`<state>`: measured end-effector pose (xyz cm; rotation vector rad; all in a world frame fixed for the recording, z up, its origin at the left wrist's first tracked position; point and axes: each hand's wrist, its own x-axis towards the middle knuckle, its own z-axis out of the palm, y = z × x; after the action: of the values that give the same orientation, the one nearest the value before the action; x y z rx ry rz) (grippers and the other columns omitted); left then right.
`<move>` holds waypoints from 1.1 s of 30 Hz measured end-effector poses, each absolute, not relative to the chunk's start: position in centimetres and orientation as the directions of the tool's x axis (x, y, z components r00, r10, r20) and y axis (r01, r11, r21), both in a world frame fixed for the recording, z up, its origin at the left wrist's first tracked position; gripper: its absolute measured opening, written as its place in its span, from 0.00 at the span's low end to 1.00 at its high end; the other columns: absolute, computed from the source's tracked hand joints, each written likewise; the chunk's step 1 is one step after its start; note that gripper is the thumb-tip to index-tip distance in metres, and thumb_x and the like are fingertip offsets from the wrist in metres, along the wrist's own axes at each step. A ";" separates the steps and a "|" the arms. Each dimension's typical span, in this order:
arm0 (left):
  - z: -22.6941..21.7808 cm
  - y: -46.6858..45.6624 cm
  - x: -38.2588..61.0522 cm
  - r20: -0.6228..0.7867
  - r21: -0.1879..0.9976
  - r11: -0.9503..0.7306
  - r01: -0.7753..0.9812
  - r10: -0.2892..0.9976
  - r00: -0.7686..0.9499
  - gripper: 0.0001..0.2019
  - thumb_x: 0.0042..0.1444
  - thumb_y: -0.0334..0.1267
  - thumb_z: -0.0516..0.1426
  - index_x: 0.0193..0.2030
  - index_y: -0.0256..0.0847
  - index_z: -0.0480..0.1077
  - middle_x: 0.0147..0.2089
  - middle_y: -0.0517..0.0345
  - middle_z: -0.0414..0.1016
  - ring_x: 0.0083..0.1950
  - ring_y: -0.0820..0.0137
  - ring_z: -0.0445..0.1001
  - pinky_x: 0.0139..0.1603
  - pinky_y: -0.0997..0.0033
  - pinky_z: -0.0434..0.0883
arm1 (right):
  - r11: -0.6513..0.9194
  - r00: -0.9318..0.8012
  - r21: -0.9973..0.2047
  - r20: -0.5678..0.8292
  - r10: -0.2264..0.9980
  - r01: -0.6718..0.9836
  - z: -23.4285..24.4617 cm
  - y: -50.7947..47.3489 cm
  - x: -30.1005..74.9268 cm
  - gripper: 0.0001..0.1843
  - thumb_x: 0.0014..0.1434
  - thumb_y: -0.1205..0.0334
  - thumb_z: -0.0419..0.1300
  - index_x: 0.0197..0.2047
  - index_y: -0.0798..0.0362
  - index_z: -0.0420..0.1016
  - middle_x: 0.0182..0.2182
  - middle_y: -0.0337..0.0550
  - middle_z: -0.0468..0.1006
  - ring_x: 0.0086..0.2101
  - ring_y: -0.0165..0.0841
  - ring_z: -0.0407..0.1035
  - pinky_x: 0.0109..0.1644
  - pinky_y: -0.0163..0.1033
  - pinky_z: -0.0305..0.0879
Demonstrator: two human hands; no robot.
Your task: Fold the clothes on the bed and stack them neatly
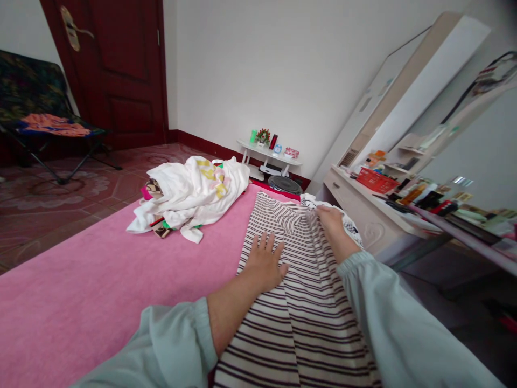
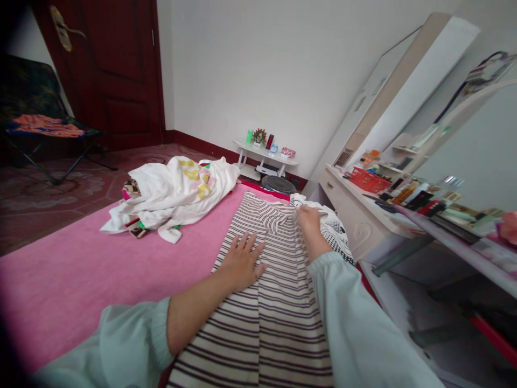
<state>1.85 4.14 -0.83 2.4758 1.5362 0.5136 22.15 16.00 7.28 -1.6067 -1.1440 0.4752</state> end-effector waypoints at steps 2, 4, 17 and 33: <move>-0.8 4.1 1.8 0.198 0.334 -0.451 0.828 0.892 0.406 0.33 0.61 0.58 0.41 0.68 0.43 0.53 0.72 0.47 0.44 0.72 0.52 0.38 0.69 0.44 0.37 | 0.014 0.271 -0.907 0.140 0.952 0.420 7.9 15.4 19.4 0.16 0.42 0.66 0.66 0.38 0.55 0.78 0.39 0.45 0.79 0.40 0.37 0.73 0.42 0.39 0.71; -0.7 4.1 1.7 0.209 0.337 -0.457 0.823 0.889 0.407 0.33 0.61 0.59 0.41 0.68 0.43 0.53 0.72 0.48 0.45 0.72 0.53 0.39 0.69 0.45 0.38 | 0.030 0.000 -0.911 0.033 0.999 0.411 8.3 14.0 17.7 0.23 0.45 0.63 0.66 0.47 0.53 0.76 0.44 0.46 0.78 0.41 0.37 0.73 0.43 0.40 0.71; -0.8 4.2 1.7 0.249 0.323 -0.470 0.822 0.880 0.405 0.31 0.61 0.56 0.43 0.66 0.41 0.58 0.71 0.46 0.49 0.71 0.53 0.44 0.68 0.46 0.42 | -0.046 -0.109 -0.618 -0.210 0.972 0.785 5.6 -7.1 26.3 0.19 0.47 0.48 0.64 0.34 0.56 0.74 0.28 0.42 0.76 0.31 0.34 0.68 0.35 0.36 0.64; -0.2 5.2 0.4 0.400 0.648 -0.496 0.578 0.867 0.296 0.20 0.64 0.45 0.46 0.55 0.40 0.70 0.54 0.53 0.74 0.55 0.66 0.71 0.58 0.67 0.64 | 0.000 -0.365 -0.822 -0.252 0.896 0.569 9.2 -13.7 15.7 0.18 0.53 0.57 0.62 0.47 0.53 0.73 0.36 0.40 0.75 0.36 0.31 0.69 0.38 0.32 0.64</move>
<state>0.39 5.20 -0.21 2.1900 1.2964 1.0411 15.72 -13.67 9.23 -1.5146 -1.9375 1.3085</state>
